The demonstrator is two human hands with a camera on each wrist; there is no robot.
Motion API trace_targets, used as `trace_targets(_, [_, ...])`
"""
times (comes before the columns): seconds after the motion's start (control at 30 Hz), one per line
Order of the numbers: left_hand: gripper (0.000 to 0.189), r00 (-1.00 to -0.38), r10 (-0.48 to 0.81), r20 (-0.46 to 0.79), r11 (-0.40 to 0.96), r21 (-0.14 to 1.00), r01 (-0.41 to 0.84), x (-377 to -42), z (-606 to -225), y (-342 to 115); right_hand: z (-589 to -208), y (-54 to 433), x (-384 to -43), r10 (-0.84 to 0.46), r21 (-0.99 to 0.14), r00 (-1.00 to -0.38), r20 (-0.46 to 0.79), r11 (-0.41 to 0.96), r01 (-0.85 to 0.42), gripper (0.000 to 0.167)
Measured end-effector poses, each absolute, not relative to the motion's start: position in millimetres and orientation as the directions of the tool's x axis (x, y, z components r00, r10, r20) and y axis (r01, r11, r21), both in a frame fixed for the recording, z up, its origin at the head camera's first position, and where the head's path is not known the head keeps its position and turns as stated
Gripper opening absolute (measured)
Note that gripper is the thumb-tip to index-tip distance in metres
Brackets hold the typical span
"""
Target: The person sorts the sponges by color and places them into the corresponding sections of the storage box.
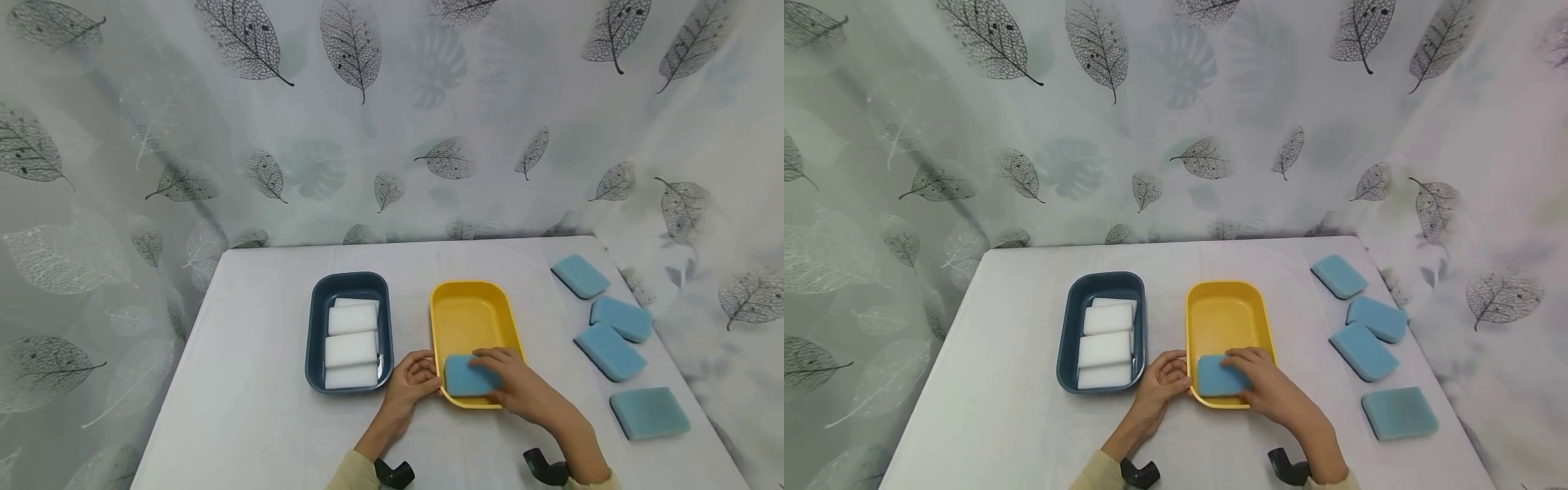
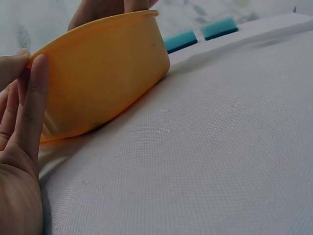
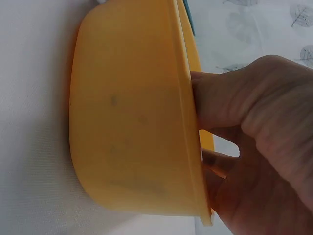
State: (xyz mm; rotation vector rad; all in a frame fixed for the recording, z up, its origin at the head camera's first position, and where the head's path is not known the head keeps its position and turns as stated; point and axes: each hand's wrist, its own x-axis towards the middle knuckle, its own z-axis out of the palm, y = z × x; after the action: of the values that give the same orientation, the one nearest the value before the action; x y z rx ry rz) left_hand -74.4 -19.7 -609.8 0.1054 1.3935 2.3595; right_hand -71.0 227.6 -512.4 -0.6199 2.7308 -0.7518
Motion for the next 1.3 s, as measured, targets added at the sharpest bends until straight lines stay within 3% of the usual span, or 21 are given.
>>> trace_targets(0.5, [0.064,-0.917,0.371,-0.147,-0.416,0.856,-0.306,-74.3,-608.8,-19.8,-515.0,228.6,-79.8,-0.475,-0.558,-0.857,-0.198,0.774,-0.3,0.049])
trace_targets(0.8, [0.064,-0.919,0.371,-0.137,-0.423,0.856,-0.298,-74.8,-611.3,-19.2,-527.8,228.2,-75.2,-0.419,-0.532,-0.906,-0.054,0.78,-0.329,0.036])
trace_targets(1.1, [0.063,-0.915,0.37,-0.163,-0.416,0.851,-0.32,-72.6,-608.1,-19.0,-536.2,245.3,-79.3,-0.273,-0.57,-0.937,0.219,0.743,-0.35,0.047])
trace_targets(1.3, [0.062,-0.916,0.376,-0.14,-0.414,0.859,-0.302,-73.7,-609.3,-19.3,-538.5,265.3,-95.1,-0.192,-0.585,-0.928,0.318,0.731,-0.351,0.056])
